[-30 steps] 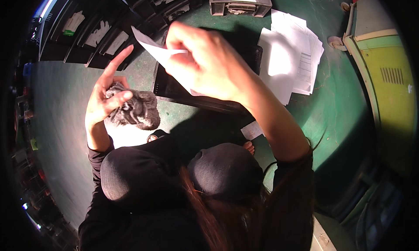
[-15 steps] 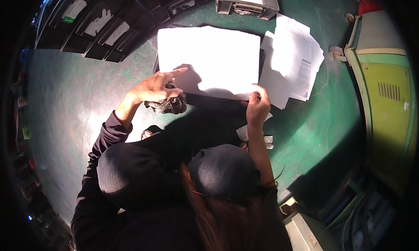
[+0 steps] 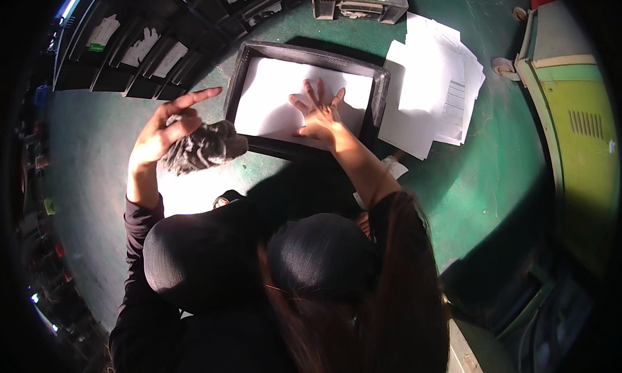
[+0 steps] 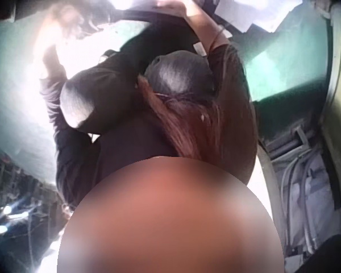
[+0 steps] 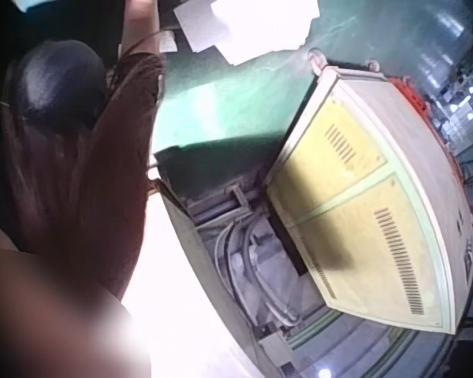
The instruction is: The person sits on the floor and wipes the inside of a black plastic tray with a cloth. They then place a sheet of white paper into the tray, wipe the tray again, and repeat the process with another tray.
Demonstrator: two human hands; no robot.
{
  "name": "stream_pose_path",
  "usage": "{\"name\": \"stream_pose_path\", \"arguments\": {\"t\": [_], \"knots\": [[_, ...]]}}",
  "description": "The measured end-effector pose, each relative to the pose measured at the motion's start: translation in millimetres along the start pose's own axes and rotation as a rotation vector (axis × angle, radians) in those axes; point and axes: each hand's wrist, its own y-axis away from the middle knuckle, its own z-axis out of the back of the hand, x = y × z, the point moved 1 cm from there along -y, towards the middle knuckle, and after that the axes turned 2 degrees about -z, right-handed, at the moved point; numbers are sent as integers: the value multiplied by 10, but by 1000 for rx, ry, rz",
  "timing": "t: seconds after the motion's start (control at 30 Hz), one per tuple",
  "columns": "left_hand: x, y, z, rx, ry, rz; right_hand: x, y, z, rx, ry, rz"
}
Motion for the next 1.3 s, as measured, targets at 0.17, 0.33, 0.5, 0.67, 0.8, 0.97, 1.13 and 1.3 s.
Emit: {"name": "stream_pose_path", "arguments": {"t": [0.17, 0.33, 0.5, 0.67, 0.8, 0.97, 1.13, 1.3], "knots": [[-61, 616, 185, -138, -115, 111, 135, -221, -271, 100, -36, -48], [117, 875, 219, -283, -67, 147, 77, -144, -223, 149, -18, -143], [194, 983, 210, -351, 34, 198, -27, 40, -67, -56, -38, -25], [177, 1587, 430, -657, 232, 152, -525, 601, 325, -833, -226, -535], [104, 1613, 721, -779, 208, 91, -1260, 634, -287, -270, -480, -532], [272, 1775, 1184, -949, 162, -29, -1104, 565, 1167, -181, -1061, -603], [294, 1824, 1798, -989, -132, 173, -690, 597, 3006, -119, -1008, -199], [148, 1384, 2243, -865, -584, 237, 153, 897, 3856, -129, -1234, -299]]}}
